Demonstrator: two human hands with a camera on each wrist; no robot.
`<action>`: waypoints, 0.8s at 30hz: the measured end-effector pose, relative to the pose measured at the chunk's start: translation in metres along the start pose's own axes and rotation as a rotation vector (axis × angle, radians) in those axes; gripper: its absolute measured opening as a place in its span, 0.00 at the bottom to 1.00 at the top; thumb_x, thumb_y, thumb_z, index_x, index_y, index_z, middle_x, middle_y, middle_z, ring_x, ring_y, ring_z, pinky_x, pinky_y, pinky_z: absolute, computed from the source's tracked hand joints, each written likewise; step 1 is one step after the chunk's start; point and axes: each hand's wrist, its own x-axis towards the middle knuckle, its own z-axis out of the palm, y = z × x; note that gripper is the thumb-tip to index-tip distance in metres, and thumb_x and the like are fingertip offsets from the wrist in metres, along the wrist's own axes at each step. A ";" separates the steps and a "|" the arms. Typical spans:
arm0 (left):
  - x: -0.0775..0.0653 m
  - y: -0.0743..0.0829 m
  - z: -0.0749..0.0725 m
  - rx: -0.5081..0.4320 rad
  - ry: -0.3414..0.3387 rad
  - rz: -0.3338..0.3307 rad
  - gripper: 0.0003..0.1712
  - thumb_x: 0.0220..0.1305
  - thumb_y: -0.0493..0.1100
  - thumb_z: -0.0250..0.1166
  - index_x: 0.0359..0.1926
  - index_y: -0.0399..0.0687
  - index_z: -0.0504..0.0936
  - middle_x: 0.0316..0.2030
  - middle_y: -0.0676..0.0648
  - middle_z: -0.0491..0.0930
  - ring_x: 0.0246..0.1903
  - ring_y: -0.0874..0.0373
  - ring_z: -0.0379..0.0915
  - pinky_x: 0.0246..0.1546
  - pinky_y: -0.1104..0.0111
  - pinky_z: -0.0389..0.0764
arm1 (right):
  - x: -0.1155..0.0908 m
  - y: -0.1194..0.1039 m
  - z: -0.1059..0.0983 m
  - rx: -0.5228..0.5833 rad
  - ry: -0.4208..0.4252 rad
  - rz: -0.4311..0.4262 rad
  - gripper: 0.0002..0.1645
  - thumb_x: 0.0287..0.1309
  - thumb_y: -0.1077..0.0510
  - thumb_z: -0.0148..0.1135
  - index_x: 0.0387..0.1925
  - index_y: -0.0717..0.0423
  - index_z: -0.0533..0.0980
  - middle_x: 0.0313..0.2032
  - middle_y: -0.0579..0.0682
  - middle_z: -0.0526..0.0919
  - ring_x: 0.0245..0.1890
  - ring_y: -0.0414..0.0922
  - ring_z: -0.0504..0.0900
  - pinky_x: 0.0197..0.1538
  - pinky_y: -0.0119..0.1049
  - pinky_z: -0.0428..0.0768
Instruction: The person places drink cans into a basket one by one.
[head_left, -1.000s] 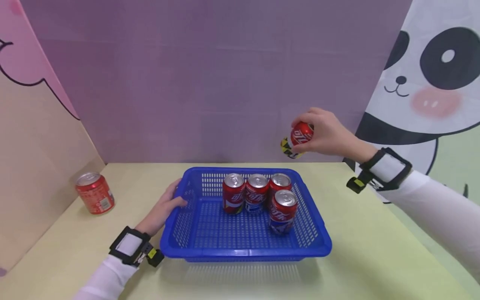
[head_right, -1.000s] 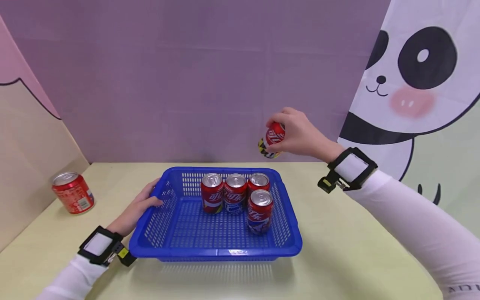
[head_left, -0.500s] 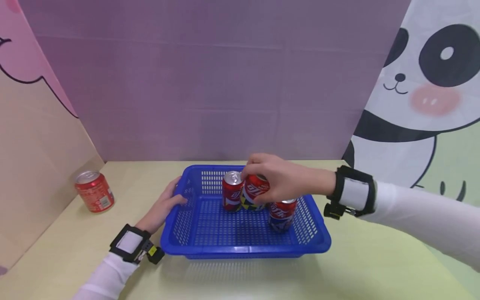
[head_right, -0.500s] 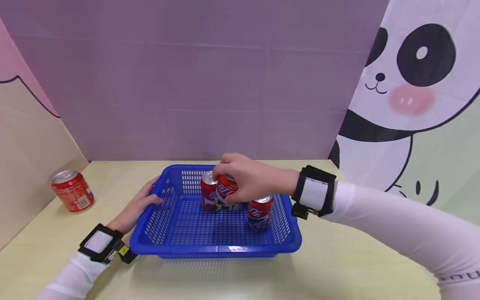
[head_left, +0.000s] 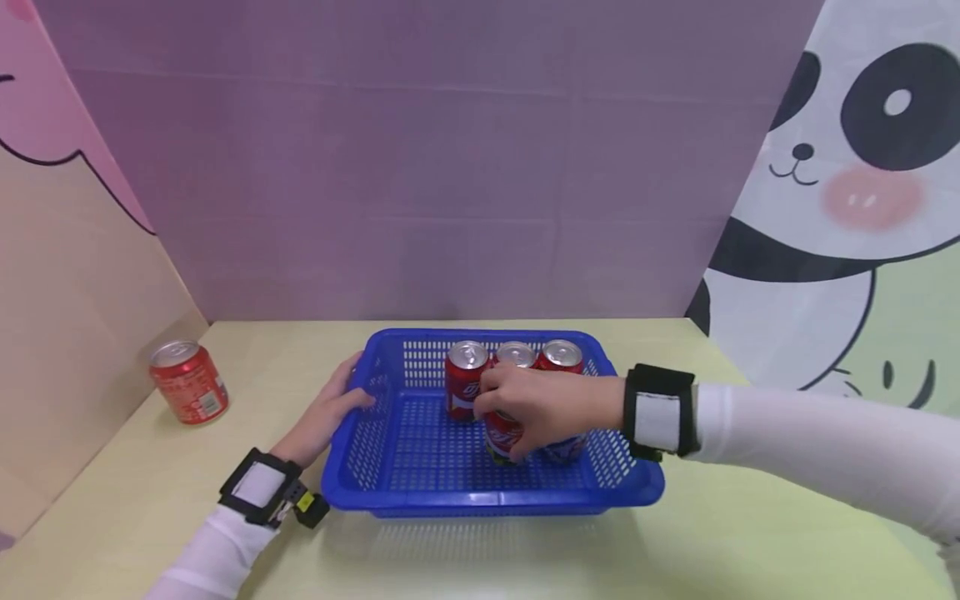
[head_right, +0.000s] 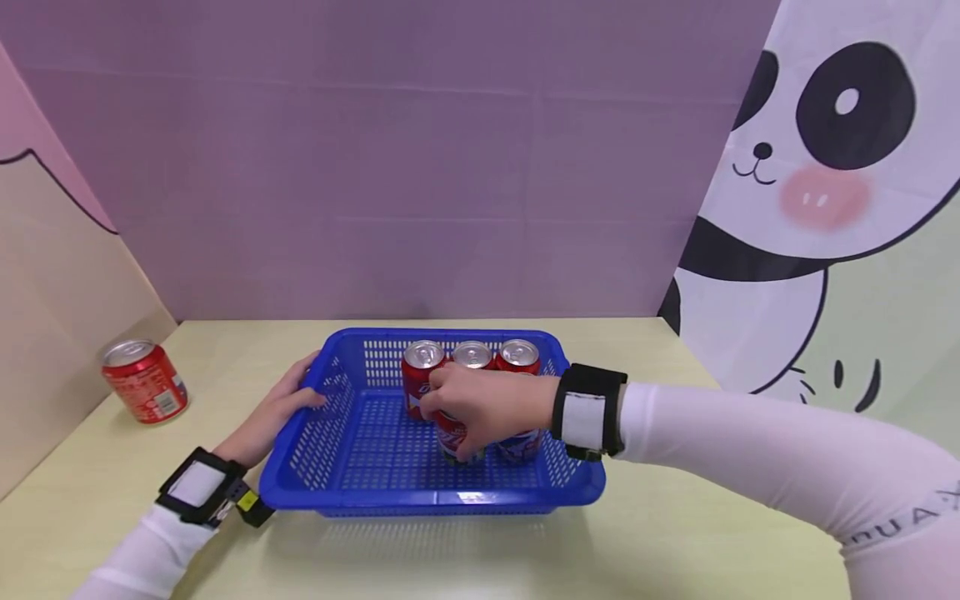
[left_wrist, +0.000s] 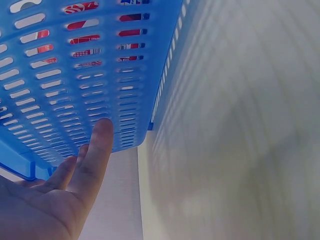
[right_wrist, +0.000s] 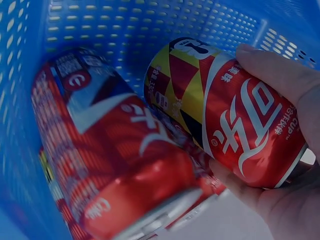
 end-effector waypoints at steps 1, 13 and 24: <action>0.000 0.000 0.000 0.000 0.000 -0.004 0.46 0.65 0.40 0.53 0.78 0.47 0.38 0.72 0.30 0.50 0.64 0.32 0.58 0.57 0.44 0.70 | 0.000 0.000 0.001 0.000 -0.007 0.004 0.32 0.46 0.48 0.79 0.54 0.52 0.79 0.51 0.51 0.77 0.53 0.45 0.73 0.50 0.37 0.79; -0.001 0.001 -0.001 -0.044 -0.015 0.005 0.46 0.65 0.39 0.53 0.78 0.48 0.39 0.70 0.29 0.53 0.59 0.31 0.64 0.50 0.50 0.78 | -0.003 0.007 0.017 -0.058 -0.059 0.010 0.32 0.45 0.47 0.79 0.52 0.50 0.78 0.48 0.48 0.76 0.50 0.42 0.73 0.49 0.34 0.79; 0.000 -0.001 -0.001 -0.046 -0.013 0.016 0.46 0.65 0.38 0.53 0.78 0.47 0.40 0.69 0.29 0.54 0.58 0.32 0.66 0.48 0.52 0.79 | -0.002 0.009 0.012 -0.252 -0.026 -0.062 0.31 0.47 0.41 0.76 0.52 0.50 0.80 0.51 0.48 0.78 0.55 0.46 0.72 0.60 0.44 0.72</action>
